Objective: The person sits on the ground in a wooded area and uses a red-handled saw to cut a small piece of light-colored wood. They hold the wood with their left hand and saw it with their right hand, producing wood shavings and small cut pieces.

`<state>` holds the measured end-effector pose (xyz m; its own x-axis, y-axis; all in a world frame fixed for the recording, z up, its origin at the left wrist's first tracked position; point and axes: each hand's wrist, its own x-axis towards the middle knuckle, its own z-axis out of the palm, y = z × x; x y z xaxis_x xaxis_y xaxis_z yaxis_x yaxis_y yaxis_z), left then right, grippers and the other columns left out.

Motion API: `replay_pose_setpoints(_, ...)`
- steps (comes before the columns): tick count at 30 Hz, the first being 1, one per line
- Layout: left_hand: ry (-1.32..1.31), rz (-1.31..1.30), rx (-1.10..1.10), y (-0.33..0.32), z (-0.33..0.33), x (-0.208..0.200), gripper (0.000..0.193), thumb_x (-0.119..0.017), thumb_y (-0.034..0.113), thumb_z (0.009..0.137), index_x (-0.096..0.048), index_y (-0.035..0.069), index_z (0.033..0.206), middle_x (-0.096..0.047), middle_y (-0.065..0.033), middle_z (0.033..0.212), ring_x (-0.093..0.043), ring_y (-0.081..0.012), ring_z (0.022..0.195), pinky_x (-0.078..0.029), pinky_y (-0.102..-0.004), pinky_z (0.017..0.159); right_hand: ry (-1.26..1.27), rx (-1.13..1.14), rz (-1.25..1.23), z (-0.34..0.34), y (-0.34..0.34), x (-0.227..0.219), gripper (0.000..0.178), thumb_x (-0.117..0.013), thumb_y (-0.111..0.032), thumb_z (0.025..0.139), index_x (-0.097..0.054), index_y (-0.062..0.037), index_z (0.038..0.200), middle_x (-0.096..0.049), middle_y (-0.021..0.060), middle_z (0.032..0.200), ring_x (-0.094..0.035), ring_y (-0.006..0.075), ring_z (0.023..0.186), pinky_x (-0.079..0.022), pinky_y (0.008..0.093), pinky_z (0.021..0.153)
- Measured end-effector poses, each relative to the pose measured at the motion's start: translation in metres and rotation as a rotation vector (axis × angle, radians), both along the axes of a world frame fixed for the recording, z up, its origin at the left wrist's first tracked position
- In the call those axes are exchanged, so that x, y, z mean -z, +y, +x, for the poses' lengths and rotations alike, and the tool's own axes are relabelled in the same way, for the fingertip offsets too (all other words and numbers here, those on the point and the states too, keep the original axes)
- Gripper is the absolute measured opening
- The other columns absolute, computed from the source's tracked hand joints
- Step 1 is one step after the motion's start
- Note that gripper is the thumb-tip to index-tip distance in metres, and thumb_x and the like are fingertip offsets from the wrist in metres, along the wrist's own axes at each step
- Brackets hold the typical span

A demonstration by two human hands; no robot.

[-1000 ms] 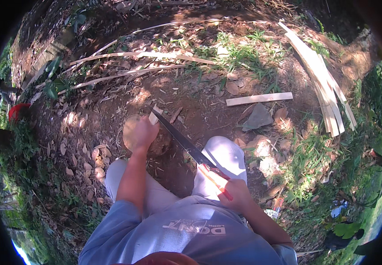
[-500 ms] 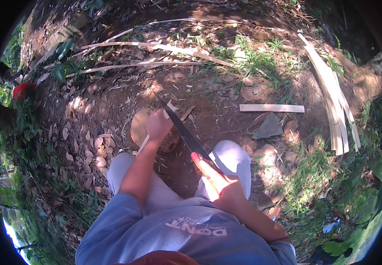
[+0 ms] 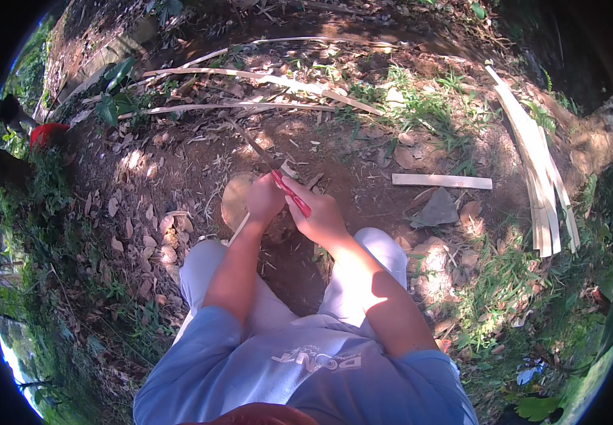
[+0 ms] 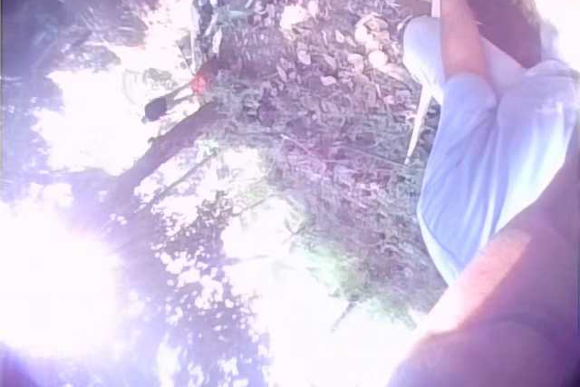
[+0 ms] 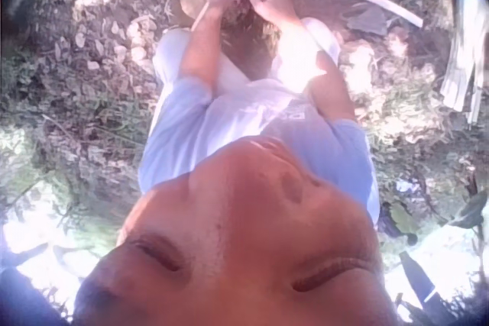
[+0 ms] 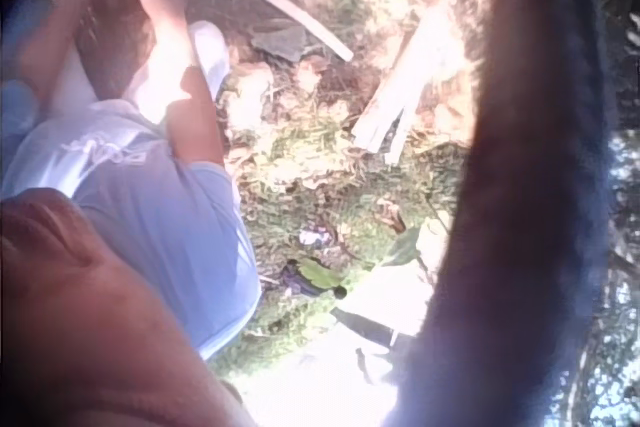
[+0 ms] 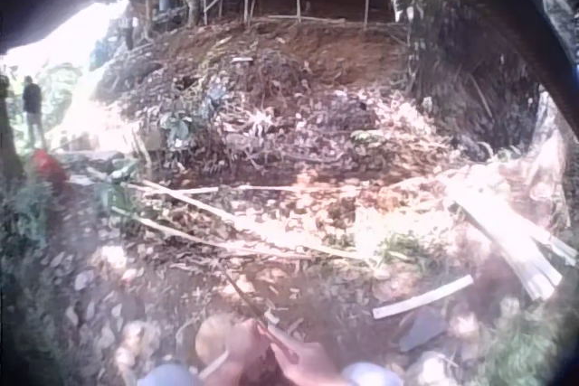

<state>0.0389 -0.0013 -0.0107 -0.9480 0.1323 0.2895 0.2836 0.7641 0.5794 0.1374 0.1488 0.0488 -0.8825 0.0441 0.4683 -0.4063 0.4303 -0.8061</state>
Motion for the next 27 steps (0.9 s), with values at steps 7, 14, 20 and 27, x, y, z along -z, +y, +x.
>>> replay_pose_setpoints(7,0.005,-0.047,-0.058,-0.014,0.000,0.027,0.015,-0.077,0.017,0.076,-0.073,0.003,0.080,-0.074,-0.0242,0.076,-0.076,-0.0434,0.080,-0.060,-0.0470,0.103,-0.191,0.009,0.339,0.217,0.094,-0.055,0.048,-0.073,0.000,0.089,-0.070,0.0056,0.136,-0.078,0.0179,0.089,-0.075,0.0240,0.067,-0.057,0.0327,0.064)
replay_pose_setpoints(14,0.014,-0.038,0.005,-0.015,-0.001,0.023,0.015,-0.077,0.016,0.077,-0.073,0.003,0.081,-0.073,-0.0237,0.075,-0.075,-0.0424,0.080,-0.059,-0.0470,0.103,-0.323,-0.038,0.370,0.227,0.103,-0.072,0.050,-0.073,0.001,0.088,-0.069,0.0050,0.137,-0.079,0.0197,0.092,-0.073,0.0242,0.064,-0.056,0.0338,0.063)
replay_pose_setpoints(20,0.071,-0.070,0.027,-0.020,-0.003,0.018,0.018,-0.081,0.020,0.076,-0.073,0.004,0.080,-0.073,-0.0210,0.073,-0.075,-0.0394,0.077,-0.052,-0.0481,0.114,-0.336,0.018,0.308,0.096,0.052,-0.015,0.045,-0.074,-0.003,0.096,-0.071,-0.0026,0.141,-0.079,0.0166,0.090,-0.068,0.0176,0.061,-0.056,0.0324,0.062)
replay_pose_setpoints(27,0.077,-0.001,0.094,-0.016,0.000,0.011,0.023,-0.082,0.027,0.080,-0.075,0.006,0.085,-0.074,-0.0181,0.074,-0.075,-0.0382,0.075,-0.044,-0.0538,0.121,-0.074,-0.052,0.037,-0.004,-0.003,0.004,0.045,-0.073,-0.011,0.099,-0.070,-0.0131,0.144,-0.080,0.0198,0.104,-0.080,0.0251,0.076,-0.058,0.0322,0.069)
